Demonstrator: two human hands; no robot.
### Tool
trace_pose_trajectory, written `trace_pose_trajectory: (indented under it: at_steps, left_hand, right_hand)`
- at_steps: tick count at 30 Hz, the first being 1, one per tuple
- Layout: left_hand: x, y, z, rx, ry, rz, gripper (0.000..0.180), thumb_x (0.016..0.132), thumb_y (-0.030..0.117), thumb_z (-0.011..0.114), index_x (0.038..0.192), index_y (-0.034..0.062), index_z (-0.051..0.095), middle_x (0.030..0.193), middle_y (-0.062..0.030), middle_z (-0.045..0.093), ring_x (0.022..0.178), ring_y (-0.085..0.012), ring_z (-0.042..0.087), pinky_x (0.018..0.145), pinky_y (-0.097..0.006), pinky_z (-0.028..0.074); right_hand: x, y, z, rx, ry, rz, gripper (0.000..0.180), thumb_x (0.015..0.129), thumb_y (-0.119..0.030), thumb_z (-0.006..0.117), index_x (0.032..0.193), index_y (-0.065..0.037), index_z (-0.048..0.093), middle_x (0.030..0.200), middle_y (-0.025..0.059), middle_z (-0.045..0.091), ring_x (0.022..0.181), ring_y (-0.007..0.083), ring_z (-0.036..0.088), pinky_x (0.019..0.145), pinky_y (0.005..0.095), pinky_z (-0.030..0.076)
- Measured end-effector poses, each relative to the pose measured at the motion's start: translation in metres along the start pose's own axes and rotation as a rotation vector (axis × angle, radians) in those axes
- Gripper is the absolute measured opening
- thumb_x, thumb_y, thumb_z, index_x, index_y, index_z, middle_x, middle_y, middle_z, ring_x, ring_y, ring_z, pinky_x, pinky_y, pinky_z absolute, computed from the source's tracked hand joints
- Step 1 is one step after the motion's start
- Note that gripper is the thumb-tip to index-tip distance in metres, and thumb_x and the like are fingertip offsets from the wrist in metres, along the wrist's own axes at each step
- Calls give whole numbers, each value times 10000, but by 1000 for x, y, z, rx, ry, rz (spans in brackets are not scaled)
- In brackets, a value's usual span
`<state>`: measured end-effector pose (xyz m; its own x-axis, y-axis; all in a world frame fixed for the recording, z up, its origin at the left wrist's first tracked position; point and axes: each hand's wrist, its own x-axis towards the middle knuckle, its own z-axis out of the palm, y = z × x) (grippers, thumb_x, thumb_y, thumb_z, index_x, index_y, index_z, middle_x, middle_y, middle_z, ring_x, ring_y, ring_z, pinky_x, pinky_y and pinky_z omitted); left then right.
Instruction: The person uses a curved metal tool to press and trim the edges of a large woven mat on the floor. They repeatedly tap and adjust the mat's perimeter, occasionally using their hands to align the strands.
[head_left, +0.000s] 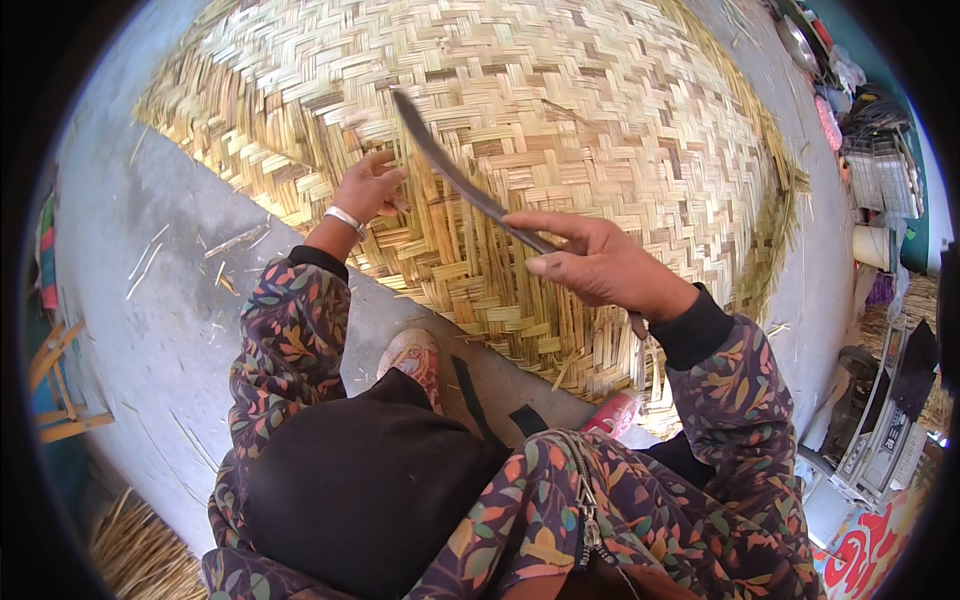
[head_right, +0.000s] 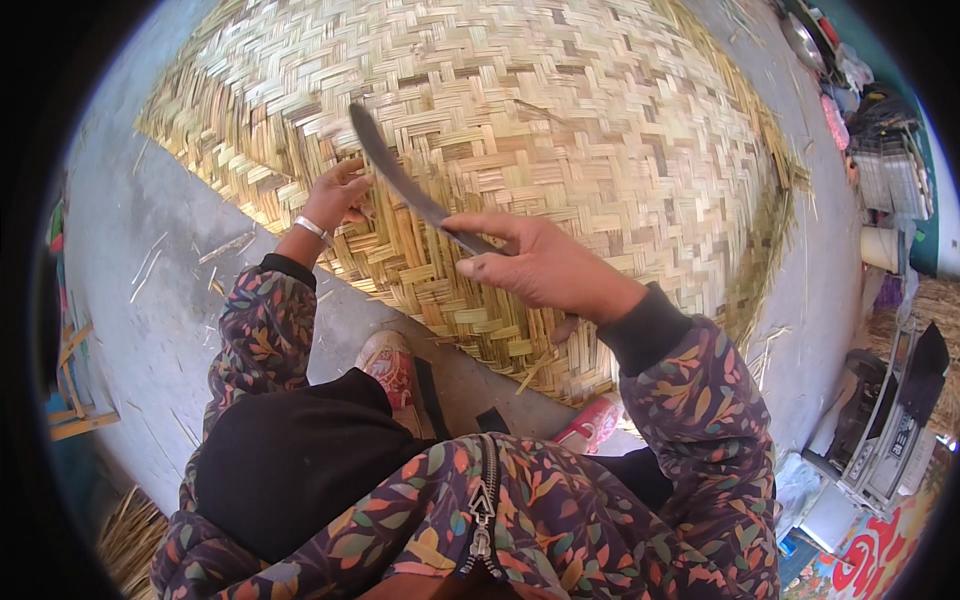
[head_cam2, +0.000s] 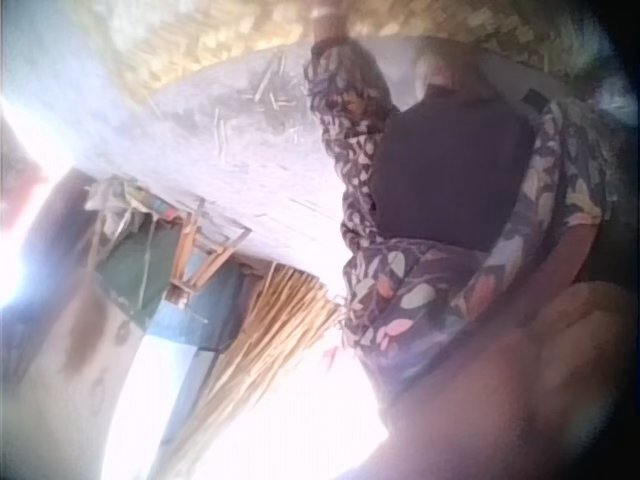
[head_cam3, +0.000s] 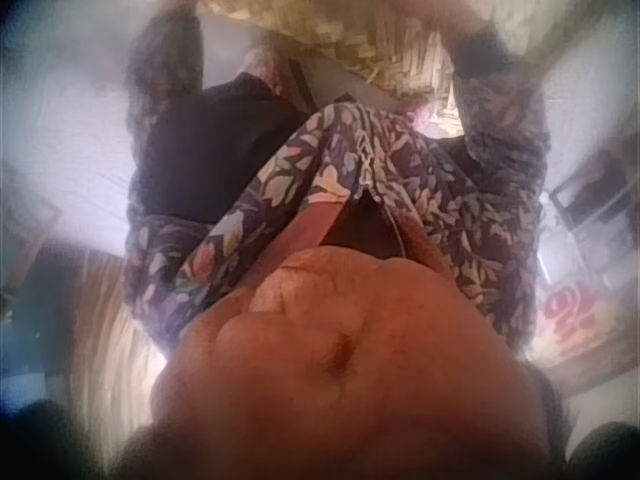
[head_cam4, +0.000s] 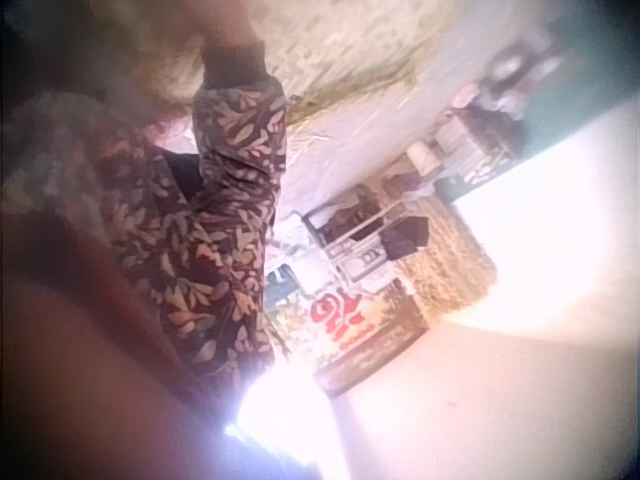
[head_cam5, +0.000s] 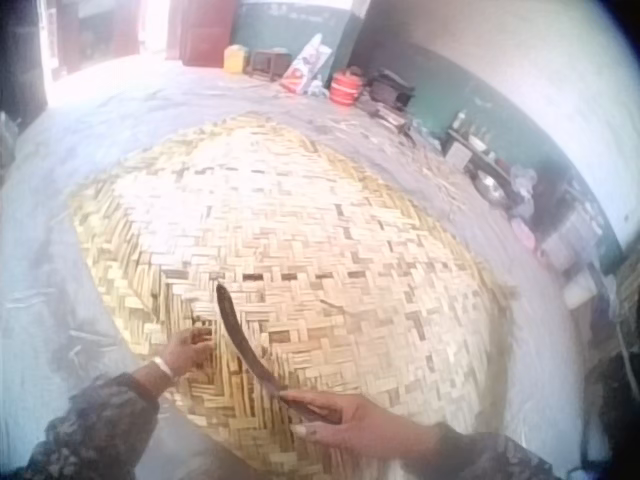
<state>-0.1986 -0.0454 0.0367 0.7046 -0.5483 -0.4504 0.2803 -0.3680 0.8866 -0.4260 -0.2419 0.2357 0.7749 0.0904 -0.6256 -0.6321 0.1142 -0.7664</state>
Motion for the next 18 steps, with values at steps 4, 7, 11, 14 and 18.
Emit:
trace_pose_trajectory:
  at_steps: [4, 7, 11, 14, 18]
  left_hand:
    - [4, 4, -3, -68, -165, -342, 252, 918, 245, 645, 1079, 52, 658, 699, 19, 591, 539, -88, 546, 461, -239, 476]
    - [-2, -6, -4, -97, -61, -327, 182, 924, 246, 644, 903, 67, 668, 648, 21, 578, 520, -82, 527, 419, -241, 443]
    - [-6, -18, 1, -146, 47, -266, 181, 931, 221, 625, 854, 61, 658, 640, 9, 582, 481, -88, 524, 388, -243, 432]
    - [-8, -22, 6, -76, 156, -244, 186, 925, 213, 629, 816, 62, 636, 644, -4, 590, 471, -94, 548, 390, -235, 452]
    - [-13, -26, 6, -200, 140, -182, 231, 915, 247, 665, 791, 65, 597, 637, -4, 584, 476, -100, 567, 393, -230, 458]
  right_hand:
    - [9, 7, 14, 53, -54, 124, 540, 920, -214, 661, 1421, -146, 471, 597, -107, 336, 460, 11, 281, 422, 204, 215]
    - [19, 20, 19, 88, -67, 239, 549, 919, -211, 659, 1426, -142, 461, 582, -91, 336, 448, 21, 290, 412, 208, 224]
    - [32, 33, 21, 209, -130, 175, 517, 931, -260, 614, 1399, -90, 473, 576, -75, 372, 444, 24, 297, 401, 209, 230]
    - [45, 37, 21, 269, -127, 164, 520, 933, -265, 595, 1393, -57, 470, 568, -67, 366, 437, 30, 287, 401, 214, 225]
    - [63, 34, 20, 58, -46, 197, 496, 929, -257, 598, 1371, -51, 503, 602, -53, 409, 437, 44, 323, 396, 227, 255]
